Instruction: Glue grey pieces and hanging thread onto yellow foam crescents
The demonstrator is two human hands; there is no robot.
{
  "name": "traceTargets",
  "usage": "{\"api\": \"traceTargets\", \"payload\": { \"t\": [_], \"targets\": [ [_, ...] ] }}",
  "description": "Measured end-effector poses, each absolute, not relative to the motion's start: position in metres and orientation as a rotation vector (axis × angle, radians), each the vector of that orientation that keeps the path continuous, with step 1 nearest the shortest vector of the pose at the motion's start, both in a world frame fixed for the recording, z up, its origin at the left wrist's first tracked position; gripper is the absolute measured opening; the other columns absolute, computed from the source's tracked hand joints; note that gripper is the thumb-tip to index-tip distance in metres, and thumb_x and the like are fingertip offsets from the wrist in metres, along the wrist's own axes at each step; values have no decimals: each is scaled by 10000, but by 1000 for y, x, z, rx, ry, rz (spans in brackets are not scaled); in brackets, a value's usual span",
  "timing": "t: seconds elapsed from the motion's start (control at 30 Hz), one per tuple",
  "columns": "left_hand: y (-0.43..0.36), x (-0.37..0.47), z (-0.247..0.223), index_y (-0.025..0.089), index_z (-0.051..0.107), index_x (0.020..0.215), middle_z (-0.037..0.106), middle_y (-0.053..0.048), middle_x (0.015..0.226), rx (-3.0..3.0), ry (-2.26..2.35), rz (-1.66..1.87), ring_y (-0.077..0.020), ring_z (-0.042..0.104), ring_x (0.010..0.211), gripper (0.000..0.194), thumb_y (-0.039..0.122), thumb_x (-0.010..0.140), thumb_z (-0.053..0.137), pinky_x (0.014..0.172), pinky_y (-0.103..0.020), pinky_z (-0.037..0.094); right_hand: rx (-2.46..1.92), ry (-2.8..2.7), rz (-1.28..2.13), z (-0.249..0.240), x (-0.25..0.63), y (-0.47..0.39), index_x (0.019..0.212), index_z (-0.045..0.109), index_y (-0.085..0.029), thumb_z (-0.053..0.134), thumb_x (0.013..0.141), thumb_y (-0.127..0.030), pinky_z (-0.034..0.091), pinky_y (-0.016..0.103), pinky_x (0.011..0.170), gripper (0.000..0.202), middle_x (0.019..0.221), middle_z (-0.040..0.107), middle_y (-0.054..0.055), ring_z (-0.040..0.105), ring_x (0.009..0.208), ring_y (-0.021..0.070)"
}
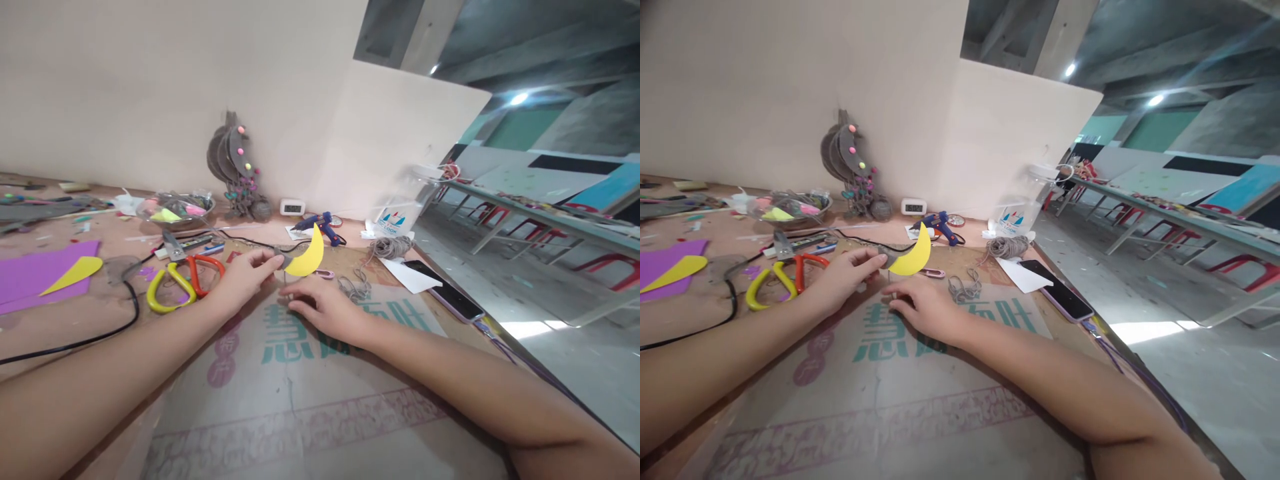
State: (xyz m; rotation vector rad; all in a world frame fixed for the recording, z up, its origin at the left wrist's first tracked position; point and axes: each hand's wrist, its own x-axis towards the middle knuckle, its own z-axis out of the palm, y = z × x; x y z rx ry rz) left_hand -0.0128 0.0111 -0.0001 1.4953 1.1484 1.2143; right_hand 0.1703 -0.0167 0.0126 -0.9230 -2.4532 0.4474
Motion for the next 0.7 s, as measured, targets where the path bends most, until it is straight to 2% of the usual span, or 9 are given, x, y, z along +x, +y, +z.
{"api": "traceTargets", "payload": {
  "t": [0.17,0.27,0.4,0.57,0.7],
  "targets": [
    [12,-9,2,170,541,808,576,31,610,1367,1120,1221,-87,492,511,232,326,674,649,482,-191,351,-1019,-2383,339,15,173,-16,878,610,-169,484,866,-282,403,298,817,169,891,629,53,545,891,165],
    [10,-6,4,163,521,796,594,18,625,1318,1092,1221,-91,508,524,222,305,673,639,511,-201,384,-1133,-2311,298,12,177,-9,971,598,-164,510,847,-328,401,334,829,224,965,623,76,542,939,193],
    [9,-6,5,155,564,745,575,13,611,1409,1077,1214,-95,499,532,227,372,704,617,513,-203,383,-1142,-2235,438,9,177,-1,1112,559,-167,513,844,-331,414,343,843,318,1053,628,84,559,970,197],
    [8,-8,4,165,610,725,540,20,579,1451,1095,1203,-99,483,532,242,406,716,604,486,-199,360,-1049,-2202,586,13,177,-3,1021,616,-168,454,877,-317,413,319,875,264,1030,654,64,579,976,171],
    [9,-8,4,166,606,803,579,16,641,1424,1095,1217,-93,511,546,247,381,687,642,510,-197,384,-1078,-2181,712,14,175,-4,1013,619,-172,554,812,-302,423,318,875,248,1006,668,50,602,939,165]
  ]
}}
